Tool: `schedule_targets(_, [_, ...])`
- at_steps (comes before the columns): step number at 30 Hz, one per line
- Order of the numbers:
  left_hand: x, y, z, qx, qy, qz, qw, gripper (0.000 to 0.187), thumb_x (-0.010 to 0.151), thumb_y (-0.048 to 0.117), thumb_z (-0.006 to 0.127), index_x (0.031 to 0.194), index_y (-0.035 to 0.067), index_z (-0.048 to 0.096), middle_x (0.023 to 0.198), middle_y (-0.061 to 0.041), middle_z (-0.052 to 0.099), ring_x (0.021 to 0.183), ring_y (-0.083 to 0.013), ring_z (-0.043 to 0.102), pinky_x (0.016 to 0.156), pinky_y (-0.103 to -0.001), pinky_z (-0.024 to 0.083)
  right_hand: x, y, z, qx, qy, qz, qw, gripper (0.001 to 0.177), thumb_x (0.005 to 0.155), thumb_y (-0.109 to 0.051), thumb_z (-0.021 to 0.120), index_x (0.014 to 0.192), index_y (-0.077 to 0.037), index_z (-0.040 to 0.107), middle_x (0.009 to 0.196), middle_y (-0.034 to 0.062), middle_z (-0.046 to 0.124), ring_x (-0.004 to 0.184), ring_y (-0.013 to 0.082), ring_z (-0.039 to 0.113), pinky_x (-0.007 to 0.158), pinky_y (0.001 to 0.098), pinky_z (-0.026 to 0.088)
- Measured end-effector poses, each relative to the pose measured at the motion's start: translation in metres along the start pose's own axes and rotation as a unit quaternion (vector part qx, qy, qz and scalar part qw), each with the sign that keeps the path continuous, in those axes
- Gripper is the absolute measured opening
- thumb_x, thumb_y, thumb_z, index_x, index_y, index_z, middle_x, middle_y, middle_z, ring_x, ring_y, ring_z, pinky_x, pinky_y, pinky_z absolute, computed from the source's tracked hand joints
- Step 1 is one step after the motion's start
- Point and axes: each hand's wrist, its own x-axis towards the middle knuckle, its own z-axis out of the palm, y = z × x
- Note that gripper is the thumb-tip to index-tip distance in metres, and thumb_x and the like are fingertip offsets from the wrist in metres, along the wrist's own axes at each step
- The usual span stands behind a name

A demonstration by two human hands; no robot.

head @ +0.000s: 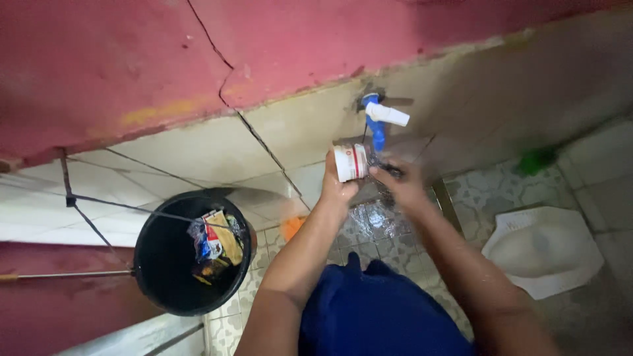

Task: Washing and rinsing small household containers and items under a faucet in a bathroom sink area.

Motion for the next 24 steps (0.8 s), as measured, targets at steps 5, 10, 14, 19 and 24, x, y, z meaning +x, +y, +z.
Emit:
schedule_targets(5, [0.016, -0.026, 0.0, 0.021, 0.086, -0.055, 0.995, 0.052, 0.103, 0.055, 0.046, 0.125, 0.01, 0.058, 0.11, -0.014, 0.071, 0.101, -0.0316, 0.069, 0.088, -0.05, 0.057, 0.001, -0.046, -0.006, -0.078, 0.094, 0.04, 0.992, 0.043, 0.097, -0.037, 0.073, 0.125, -0.004, 0.069, 0.114, 0.0142, 0.066, 0.106, 0.0278, 0.06, 0.089, 0.0461, 0.048])
schedule_targets(10, [0.009, -0.037, -0.006, 0.089, 0.05, -0.074, 0.992, 0.03, 0.101, 0.03, 0.045, 0.126, 0.016, 0.055, 0.109, -0.006, 0.07, 0.097, -0.0237, 0.071, 0.085, -0.046, 0.062, -0.005, -0.044, 0.024, -0.404, 0.062, -0.228, 0.884, 0.032, 0.09, -0.034, 0.071, 0.115, -0.016, 0.078, 0.115, 0.0195, 0.069, 0.106, 0.0402, 0.057, 0.092, 0.0556, 0.046])
schedule_targets(14, [0.013, -0.044, -0.024, 0.211, 0.079, 0.012, 0.974, 0.037, 0.105, 0.038, 0.05, 0.121, 0.007, 0.062, 0.101, -0.007, 0.07, 0.086, -0.0175, 0.069, 0.071, -0.035, 0.059, 0.034, 0.023, 0.014, -0.386, 0.114, -0.095, 0.91, 0.025, 0.095, -0.035, 0.074, 0.103, -0.011, 0.075, 0.112, 0.0169, 0.068, 0.11, 0.0382, 0.062, 0.092, 0.0523, 0.048])
schedule_targets(19, [0.022, -0.032, -0.032, 0.269, 0.089, 0.129, 0.95, 0.04, 0.102, 0.037, 0.055, 0.107, -0.001, 0.07, 0.084, -0.007, 0.071, 0.07, -0.0168, 0.066, 0.059, -0.03, 0.053, 0.008, -0.058, 0.029, -0.449, 0.06, -0.183, 0.873, 0.034, 0.088, -0.024, 0.073, 0.119, -0.011, 0.079, 0.097, 0.019, 0.067, 0.091, 0.0358, 0.062, 0.082, 0.0521, 0.047])
schedule_targets(24, [0.01, -0.036, -0.009, 0.552, 0.17, 0.141, 0.804, 0.047, 0.1, 0.043, 0.065, 0.122, 0.002, 0.07, 0.084, -0.012, 0.073, 0.071, -0.018, 0.064, 0.065, -0.033, 0.052, 0.031, 0.0, 0.009, -0.408, 0.137, -0.152, 0.89, 0.022, 0.087, -0.022, 0.077, 0.105, -0.011, 0.076, 0.11, 0.0122, 0.068, 0.106, 0.036, 0.062, 0.089, 0.0496, 0.05])
